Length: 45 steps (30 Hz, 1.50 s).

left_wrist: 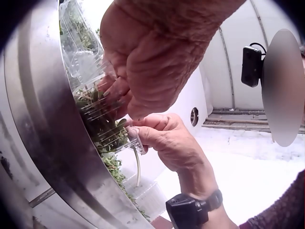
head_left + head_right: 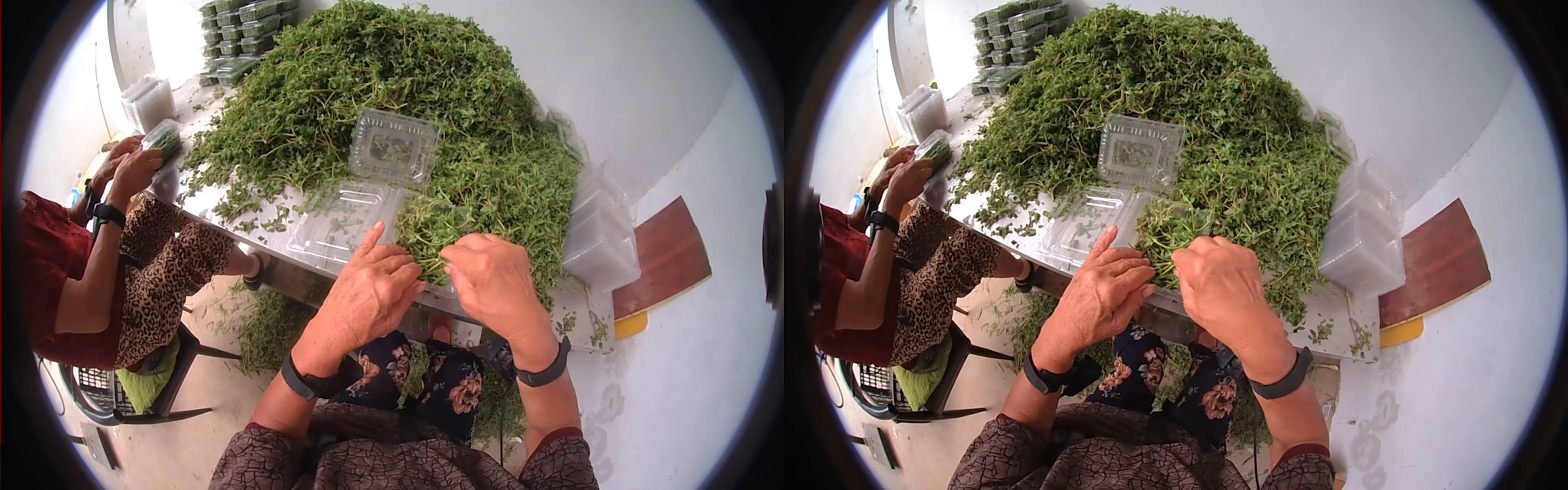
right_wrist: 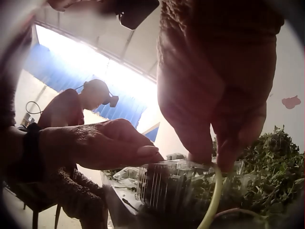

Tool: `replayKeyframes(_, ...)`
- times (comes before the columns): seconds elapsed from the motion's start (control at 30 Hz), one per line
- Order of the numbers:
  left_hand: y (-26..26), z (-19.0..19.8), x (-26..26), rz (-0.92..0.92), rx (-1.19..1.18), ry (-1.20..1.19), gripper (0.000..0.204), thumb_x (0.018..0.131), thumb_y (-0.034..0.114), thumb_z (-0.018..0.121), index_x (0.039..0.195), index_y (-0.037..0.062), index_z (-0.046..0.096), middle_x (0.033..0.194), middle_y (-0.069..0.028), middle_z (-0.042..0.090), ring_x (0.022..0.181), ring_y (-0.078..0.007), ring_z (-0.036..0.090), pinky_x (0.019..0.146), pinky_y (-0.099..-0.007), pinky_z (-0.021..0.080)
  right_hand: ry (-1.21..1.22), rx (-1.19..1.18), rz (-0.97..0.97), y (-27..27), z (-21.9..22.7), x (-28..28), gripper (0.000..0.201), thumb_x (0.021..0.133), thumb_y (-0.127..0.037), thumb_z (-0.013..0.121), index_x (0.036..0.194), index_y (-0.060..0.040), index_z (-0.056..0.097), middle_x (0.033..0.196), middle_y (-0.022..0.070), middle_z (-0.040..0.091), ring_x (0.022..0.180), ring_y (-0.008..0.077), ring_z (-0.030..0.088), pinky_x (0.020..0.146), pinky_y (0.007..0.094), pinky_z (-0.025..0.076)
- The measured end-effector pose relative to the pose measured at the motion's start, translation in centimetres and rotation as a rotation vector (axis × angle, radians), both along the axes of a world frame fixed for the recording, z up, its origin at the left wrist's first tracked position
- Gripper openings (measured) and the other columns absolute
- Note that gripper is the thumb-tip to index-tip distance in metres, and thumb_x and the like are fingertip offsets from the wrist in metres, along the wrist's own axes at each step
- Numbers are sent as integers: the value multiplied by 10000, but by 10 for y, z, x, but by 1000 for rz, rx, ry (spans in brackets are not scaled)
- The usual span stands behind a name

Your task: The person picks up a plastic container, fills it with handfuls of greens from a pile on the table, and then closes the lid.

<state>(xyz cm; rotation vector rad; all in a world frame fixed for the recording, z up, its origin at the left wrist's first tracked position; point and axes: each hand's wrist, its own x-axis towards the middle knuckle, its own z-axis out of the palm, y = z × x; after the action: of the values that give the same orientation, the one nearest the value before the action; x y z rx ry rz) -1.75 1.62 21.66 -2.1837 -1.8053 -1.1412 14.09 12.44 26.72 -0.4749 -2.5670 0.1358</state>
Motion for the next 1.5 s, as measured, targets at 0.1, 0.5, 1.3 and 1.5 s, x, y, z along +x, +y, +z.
replayKeyframes(0.1,1,-2,-1,-5,1,-9,165,822,97,649,958,6,666,967,-126,677,1036,-285,608,1123,-511,281,-79,88,4,5,-6,-5,43,756,-66,622,732,-31,632,713,113,576,738,304,586,661,414,471)
replayKeyframes(0.5,11,0,8,118,73,-171,323,774,65,662,1086,-4,613,968,-162,652,1017,-326,602,1076,-519,334,-43,185,94,-2,6,-15,50,714,-16,631,691,-30,590,689,99,548,694,293,565,602,396,455)
replayKeyframes(1.3,22,-8,7,19,166,-105,213,683,-60,592,875,-1,665,831,-116,677,938,-258,646,1137,-532,249,144,114,89,2,-11,-19,77,629,-26,598,663,-16,530,655,125,537,631,320,551,551,416,448)
replayKeyframes(1.5,16,-4,3,31,102,-113,212,783,12,631,994,9,659,940,-139,678,1019,-270,627,1132,-537,244,156,-25,-20,11,2,17,41,674,-39,576,645,-30,548,610,124,540,577,318,572,531,410,452)
